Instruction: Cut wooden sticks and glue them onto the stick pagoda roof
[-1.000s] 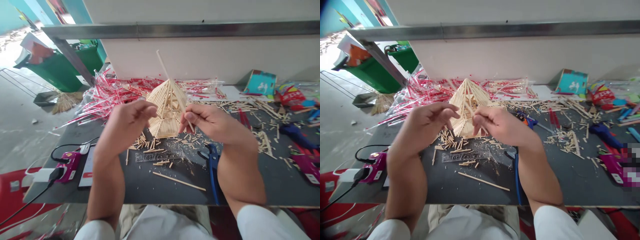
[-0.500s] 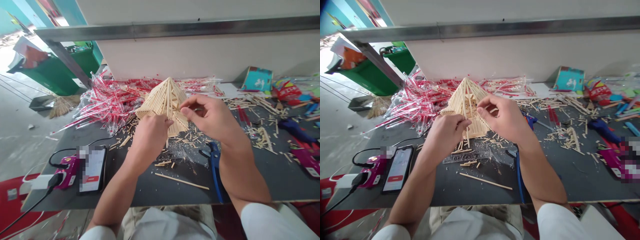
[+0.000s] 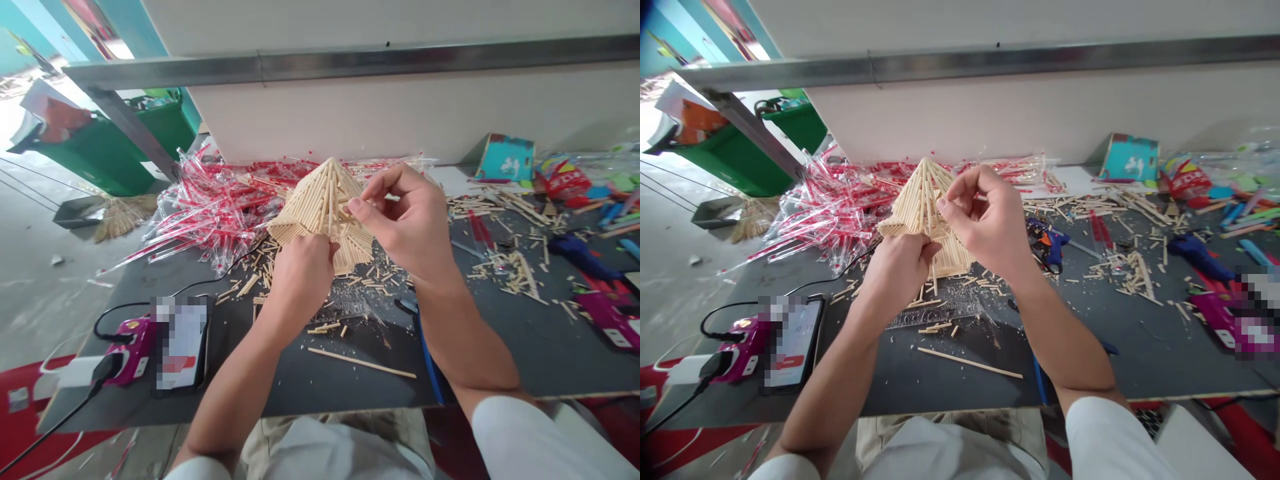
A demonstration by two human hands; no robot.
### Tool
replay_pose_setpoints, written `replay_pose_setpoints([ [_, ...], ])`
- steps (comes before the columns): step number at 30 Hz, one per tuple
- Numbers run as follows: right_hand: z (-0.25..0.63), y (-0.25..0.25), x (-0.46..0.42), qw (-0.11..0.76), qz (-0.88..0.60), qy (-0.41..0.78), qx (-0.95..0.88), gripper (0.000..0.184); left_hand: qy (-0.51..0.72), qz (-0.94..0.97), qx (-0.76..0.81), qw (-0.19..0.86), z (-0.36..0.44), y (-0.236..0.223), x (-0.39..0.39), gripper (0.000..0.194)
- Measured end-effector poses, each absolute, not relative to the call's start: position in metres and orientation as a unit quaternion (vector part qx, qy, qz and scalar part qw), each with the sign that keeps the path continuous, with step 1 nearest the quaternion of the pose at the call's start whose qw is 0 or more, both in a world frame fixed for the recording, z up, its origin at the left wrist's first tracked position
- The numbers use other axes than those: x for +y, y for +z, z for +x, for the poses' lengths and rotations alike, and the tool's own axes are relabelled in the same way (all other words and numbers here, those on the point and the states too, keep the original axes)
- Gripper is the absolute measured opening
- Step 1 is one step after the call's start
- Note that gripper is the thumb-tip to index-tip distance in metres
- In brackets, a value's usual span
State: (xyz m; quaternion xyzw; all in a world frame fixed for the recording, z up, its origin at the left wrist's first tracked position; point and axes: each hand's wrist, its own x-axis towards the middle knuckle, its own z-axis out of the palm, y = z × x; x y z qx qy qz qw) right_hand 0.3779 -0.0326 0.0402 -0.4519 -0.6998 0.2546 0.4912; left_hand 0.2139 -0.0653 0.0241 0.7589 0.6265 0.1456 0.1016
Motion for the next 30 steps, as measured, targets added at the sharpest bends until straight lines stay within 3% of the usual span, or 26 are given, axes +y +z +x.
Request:
replay_pose_setpoints([
  [3, 0.373, 0.047, -0.032, 0.483, -0.443, 0.285, -0.699, 0.019, 0.137, 0.761, 0.624, 0.110, 0.217, 0.024, -0.065, 0.036],
  [8, 0.367, 0.056, -0.025, 0.476, -0.456, 0.225, -0.717, 0.015, 0.123, 0.757, 0.630, 0.118, 0.221, 0.027, -0.065, 0.037],
  [30, 0.356, 0.042, -0.024, 0.448, -0.465, 0.225, -0.729, 0.018, 0.115, 0.768, 0.621, 0.110, 0.228, 0.020, -0.063, 0.030],
])
